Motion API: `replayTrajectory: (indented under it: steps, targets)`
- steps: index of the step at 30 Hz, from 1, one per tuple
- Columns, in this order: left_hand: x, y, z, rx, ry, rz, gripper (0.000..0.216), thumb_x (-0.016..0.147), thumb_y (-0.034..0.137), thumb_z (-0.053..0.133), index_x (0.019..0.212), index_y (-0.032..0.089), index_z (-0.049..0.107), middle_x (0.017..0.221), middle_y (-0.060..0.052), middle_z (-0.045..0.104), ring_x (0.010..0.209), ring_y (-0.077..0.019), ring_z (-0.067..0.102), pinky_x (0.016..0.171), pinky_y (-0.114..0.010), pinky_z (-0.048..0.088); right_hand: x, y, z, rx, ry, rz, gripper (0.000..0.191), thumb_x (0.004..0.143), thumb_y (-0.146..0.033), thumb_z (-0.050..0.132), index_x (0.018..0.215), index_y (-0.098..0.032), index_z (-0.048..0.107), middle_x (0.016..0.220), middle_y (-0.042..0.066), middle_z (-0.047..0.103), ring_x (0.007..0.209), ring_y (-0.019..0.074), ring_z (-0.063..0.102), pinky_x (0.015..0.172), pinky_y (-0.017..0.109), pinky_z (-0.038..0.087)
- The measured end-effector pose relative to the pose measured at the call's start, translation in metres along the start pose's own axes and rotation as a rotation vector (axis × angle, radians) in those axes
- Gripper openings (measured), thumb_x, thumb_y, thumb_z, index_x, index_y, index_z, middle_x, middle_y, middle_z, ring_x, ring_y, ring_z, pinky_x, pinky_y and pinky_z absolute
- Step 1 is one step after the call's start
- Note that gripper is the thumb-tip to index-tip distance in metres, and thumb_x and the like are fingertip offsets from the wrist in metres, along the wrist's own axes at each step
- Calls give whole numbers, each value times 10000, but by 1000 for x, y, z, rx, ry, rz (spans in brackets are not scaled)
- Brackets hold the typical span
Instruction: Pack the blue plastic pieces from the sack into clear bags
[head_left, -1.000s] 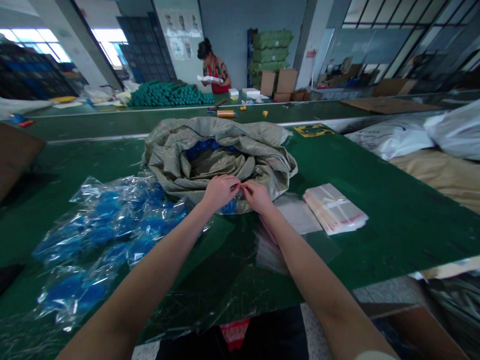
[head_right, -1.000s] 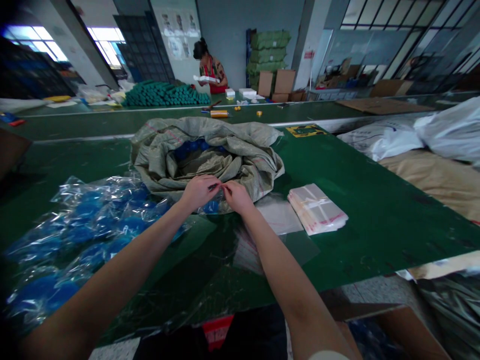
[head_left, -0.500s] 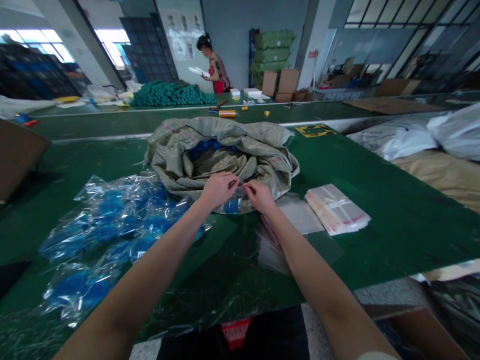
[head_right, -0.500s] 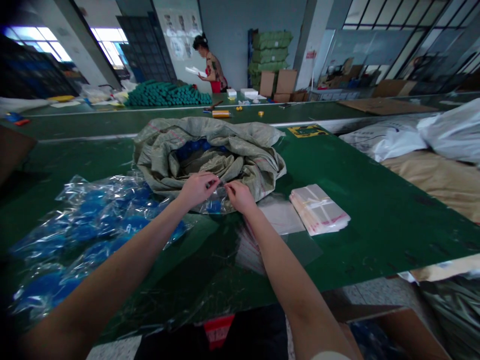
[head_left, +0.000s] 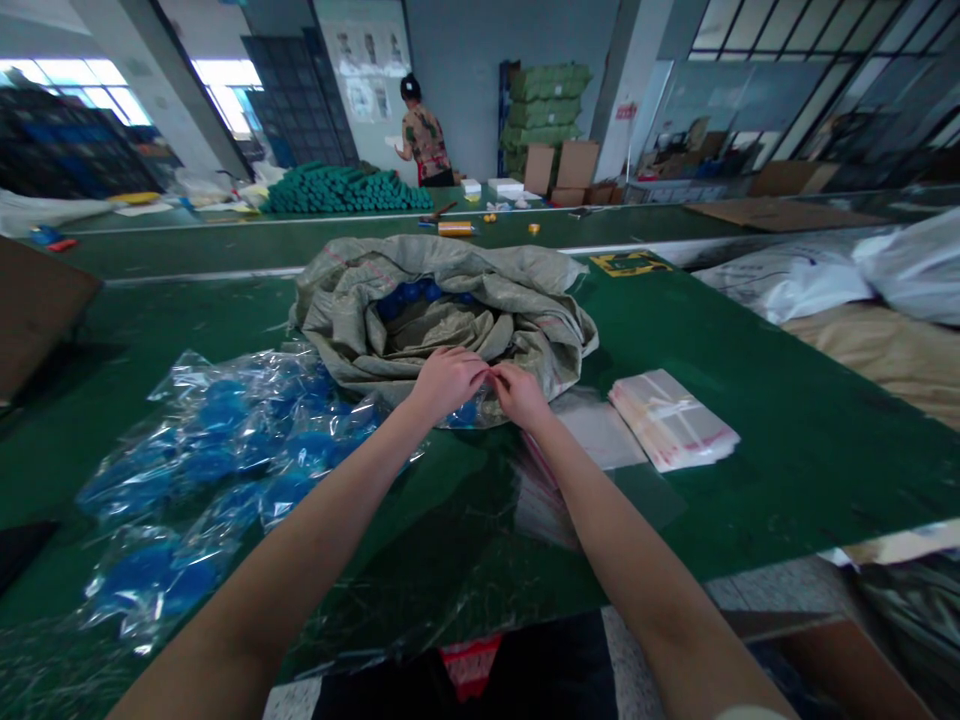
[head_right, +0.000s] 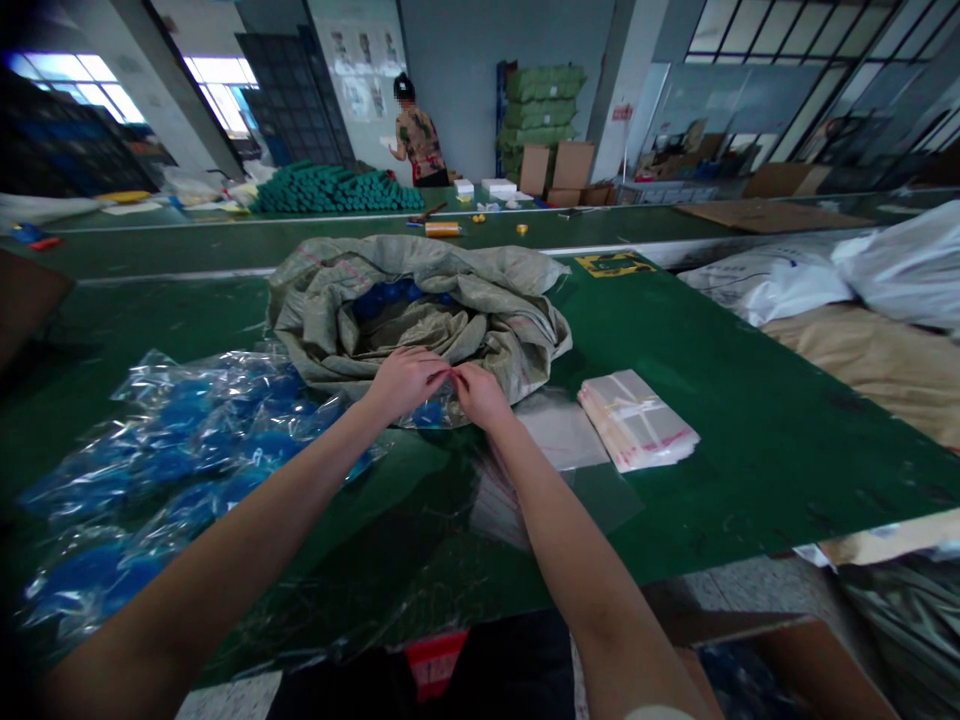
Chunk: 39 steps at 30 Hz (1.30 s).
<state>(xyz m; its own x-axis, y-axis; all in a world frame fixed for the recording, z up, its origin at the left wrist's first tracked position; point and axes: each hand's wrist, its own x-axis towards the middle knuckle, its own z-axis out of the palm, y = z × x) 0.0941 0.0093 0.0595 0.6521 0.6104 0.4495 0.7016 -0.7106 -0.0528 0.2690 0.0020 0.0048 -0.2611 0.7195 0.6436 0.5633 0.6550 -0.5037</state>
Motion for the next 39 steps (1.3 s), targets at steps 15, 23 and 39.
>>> replayTrajectory:
  steps: [15,23,39]
  targets:
    - [2,-3,1,-124,49,-74,161,893,233,543,922,185,694,926,-51,713,889,-200,641,825,-325,474,-1,1,3,25,11,11,153,933,-186,503,925,-168,655,903,89,687,857,195,622,816,308,477]
    - [-1,-4,1,-43,13,17,242,942,308,510,992,204,723,1015,-58,736,970,-227,644,887,-373,450,-1,0,1,-1,-17,-4,170,945,-169,471,938,-149,639,905,106,673,859,209,614,805,320,473]
    - [0,1,4,30,70,12,207,914,256,525,889,192,720,920,-68,734,910,-236,644,806,-380,423,0,-4,-1,34,-21,22,172,935,-169,467,914,-161,637,896,95,668,852,198,598,820,320,468]
